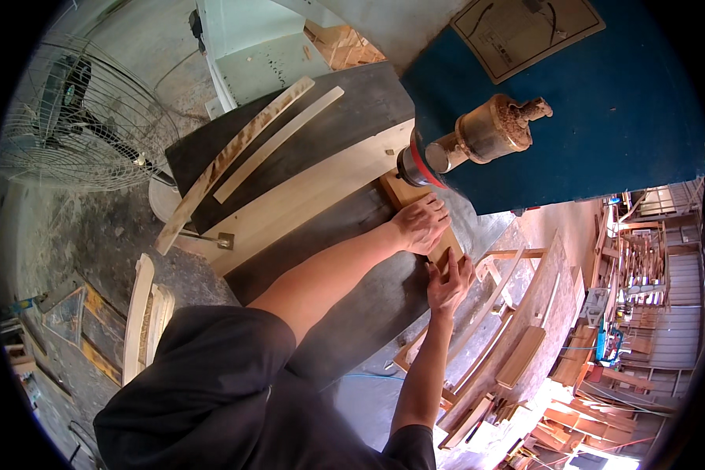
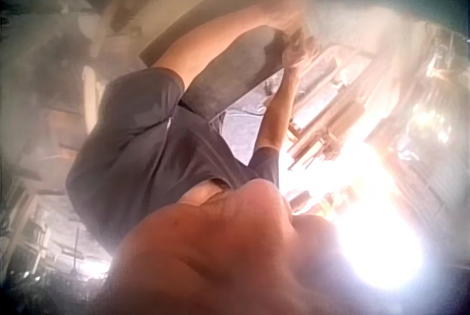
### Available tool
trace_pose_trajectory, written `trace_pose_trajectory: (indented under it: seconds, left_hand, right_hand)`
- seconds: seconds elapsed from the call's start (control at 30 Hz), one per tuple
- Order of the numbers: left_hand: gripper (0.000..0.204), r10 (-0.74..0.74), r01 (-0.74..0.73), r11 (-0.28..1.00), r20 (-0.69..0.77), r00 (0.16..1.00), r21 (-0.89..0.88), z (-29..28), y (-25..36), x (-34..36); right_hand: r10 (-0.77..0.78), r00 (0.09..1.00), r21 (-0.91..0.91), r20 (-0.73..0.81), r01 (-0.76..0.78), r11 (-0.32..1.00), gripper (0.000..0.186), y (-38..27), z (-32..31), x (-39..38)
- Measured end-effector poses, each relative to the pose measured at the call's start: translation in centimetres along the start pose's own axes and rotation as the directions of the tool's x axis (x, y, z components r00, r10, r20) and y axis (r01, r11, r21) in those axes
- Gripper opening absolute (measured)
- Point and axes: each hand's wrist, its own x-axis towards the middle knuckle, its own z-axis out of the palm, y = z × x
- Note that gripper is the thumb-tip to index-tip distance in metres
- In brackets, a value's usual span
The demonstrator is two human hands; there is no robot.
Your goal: The person uses a vertical spindle sander to smooth the edges of small rectangular wooden pieces. They handle the wood by hand, pressing it against the rotating spindle to shape the corners. The person occasionally inspects the pieces and applies glue from a bottle to the edges before continuing to sand.
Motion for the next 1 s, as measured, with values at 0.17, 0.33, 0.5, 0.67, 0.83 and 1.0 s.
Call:
trace_pose_trajectory:
  seconds: [0.17, 0.33, 0.5, 0.67, 0.83, 1.0]
  left_hand:
    - [0.027, 0.005, -0.005, 1.0, -0.01, 1.0, 0.0, -0.1, -0.1, 0.2]
    - [0.027, 0.001, -0.002, 1.0, -0.026, 1.0, -0.022, 0.0, -0.1, 0.3]
    - [0.028, -0.001, 0.001, 1.0, -0.014, 1.0, -0.009, 0.1, -0.1, 0.5]
    - [0.031, 0.0, 0.001, 1.0, 0.024, 1.0, -0.003, 0.2, -0.3, 0.6]
    - [0.03, -0.004, 0.003, 1.0, 0.012, 1.0, 0.009, 0.4, -0.3, 0.7]
    - [0.03, -0.023, 0.023, 1.0, 0.048, 0.999, -0.011, 0.4, -0.3, 0.8]
  right_hand:
    - [0.015, 1.0, 0.012, -0.001, -0.015, 1.0, 0.061, 0.1, 0.1, 0.1]
    - [0.015, 1.0, 0.015, 0.003, -0.015, 1.0, 0.06, 0.3, 0.2, 0.3]
    - [-0.004, 1.0, 0.001, -0.011, 0.004, 1.0, 0.06, 0.6, 0.3, 0.4]
    - [0.002, 1.0, -0.001, 0.0, -0.002, 1.0, 0.059, 0.7, 0.4, 0.5]
    - [0.005, 1.0, 0.014, 0.01, -0.006, 1.0, 0.058, 0.9, 0.4, 0.6]
    - [-0.006, 1.0, 0.003, 0.001, 0.006, 1.0, 0.058, 1.0, 0.5, 0.9]
